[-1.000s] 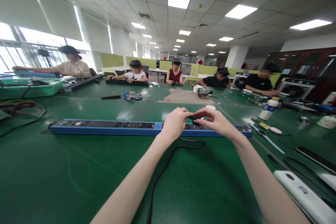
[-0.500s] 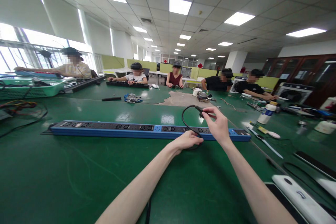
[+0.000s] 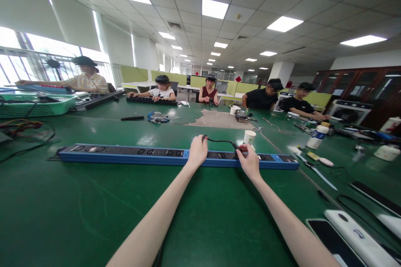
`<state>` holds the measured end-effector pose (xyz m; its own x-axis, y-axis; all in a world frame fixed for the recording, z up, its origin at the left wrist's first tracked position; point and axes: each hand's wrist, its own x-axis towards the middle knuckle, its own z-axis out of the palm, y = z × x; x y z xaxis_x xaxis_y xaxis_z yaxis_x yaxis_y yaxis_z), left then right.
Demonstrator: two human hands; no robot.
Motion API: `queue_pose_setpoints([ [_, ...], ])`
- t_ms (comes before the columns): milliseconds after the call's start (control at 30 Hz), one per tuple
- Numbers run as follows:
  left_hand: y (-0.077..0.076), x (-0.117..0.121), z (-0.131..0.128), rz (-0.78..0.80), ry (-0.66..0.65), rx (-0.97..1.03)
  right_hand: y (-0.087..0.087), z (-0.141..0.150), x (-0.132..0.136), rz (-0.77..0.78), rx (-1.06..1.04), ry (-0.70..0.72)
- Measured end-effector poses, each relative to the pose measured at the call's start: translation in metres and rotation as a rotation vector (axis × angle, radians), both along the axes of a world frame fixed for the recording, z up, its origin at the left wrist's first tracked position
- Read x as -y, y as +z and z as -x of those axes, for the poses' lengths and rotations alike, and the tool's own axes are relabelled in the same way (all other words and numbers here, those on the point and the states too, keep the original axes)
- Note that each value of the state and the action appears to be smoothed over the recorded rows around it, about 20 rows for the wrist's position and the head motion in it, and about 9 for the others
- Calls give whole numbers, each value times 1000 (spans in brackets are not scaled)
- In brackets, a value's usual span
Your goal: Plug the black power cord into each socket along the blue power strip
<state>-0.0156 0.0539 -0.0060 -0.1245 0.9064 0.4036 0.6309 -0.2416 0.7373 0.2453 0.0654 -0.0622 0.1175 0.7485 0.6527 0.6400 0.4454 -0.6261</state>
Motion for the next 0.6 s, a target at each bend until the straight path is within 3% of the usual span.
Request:
queue_pose_setpoints([
  [200,-14,4,12,90,-11,-263,5,4,2,0,11,-11],
  [600,-20,13,10,147,40,-438,-3,32,-2,4,38,-32],
])
